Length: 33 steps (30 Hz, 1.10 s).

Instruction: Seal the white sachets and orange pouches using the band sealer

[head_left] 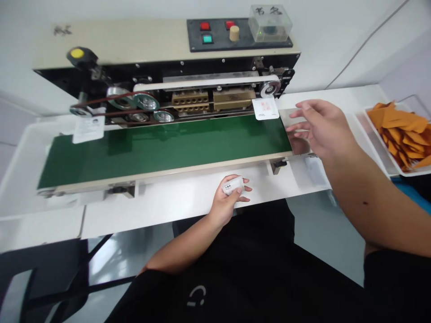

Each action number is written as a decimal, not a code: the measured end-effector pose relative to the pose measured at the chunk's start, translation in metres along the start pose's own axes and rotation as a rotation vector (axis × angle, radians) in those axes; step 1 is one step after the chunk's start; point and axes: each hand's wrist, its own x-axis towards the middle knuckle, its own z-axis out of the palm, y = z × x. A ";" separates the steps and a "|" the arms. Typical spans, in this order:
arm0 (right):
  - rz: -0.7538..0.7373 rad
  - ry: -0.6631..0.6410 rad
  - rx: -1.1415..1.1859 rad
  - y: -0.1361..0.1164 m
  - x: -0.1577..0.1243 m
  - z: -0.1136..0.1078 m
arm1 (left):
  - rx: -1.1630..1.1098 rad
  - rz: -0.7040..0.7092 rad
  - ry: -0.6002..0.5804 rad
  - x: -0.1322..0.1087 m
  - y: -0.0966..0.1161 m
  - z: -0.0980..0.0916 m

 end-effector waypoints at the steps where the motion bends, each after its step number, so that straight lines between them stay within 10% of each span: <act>1: -0.042 0.038 0.009 0.004 -0.014 -0.003 | -0.020 -0.011 -0.010 -0.001 0.001 0.001; 12: 0.001 -0.144 0.109 0.081 -0.163 0.023 | 0.028 -0.017 -0.007 -0.004 0.001 0.027; 27: 0.085 -0.295 0.139 0.105 -0.195 0.036 | 0.201 0.064 -0.001 -0.019 0.011 0.038; 33: 0.104 -0.238 0.131 0.088 -0.169 0.026 | 0.256 0.121 -0.020 -0.019 0.014 0.032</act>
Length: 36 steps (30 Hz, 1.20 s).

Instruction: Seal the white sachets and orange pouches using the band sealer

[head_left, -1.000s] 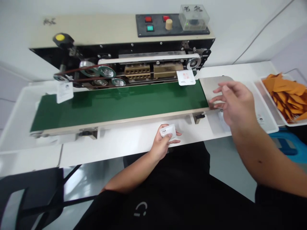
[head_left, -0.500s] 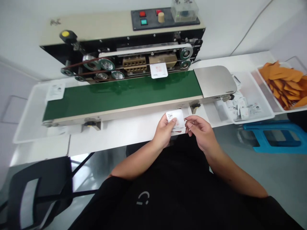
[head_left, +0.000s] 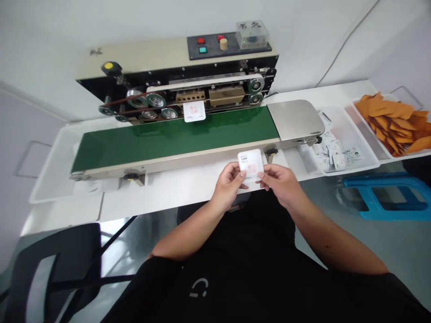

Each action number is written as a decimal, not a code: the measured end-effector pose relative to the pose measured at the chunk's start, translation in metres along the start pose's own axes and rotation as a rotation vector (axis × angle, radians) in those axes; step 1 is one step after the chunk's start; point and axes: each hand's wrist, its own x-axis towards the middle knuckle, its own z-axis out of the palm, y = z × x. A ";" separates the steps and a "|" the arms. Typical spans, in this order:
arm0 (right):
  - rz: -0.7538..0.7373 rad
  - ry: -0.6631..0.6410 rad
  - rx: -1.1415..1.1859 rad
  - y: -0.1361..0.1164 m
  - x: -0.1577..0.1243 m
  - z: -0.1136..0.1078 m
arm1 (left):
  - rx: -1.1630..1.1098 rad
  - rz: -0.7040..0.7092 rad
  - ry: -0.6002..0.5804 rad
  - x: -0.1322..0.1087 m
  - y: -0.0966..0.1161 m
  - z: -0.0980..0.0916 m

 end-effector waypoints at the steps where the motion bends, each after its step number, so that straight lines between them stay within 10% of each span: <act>1: -0.001 0.043 0.021 -0.008 0.008 -0.007 | 0.012 0.012 -0.006 0.000 0.000 -0.003; 10: 0.020 0.246 0.114 -0.101 0.101 -0.067 | 0.035 -0.011 -0.020 0.008 -0.020 -0.030; 20: 0.083 0.268 0.041 -0.120 0.156 -0.052 | 0.019 -0.012 -0.023 0.023 -0.026 -0.041; 30: 0.077 0.191 -0.048 -0.131 0.157 -0.033 | 0.008 -0.029 -0.022 0.028 -0.027 -0.052; 36: -0.056 0.365 -0.077 -0.134 0.114 -0.072 | 0.030 -0.020 -0.056 0.028 -0.032 -0.056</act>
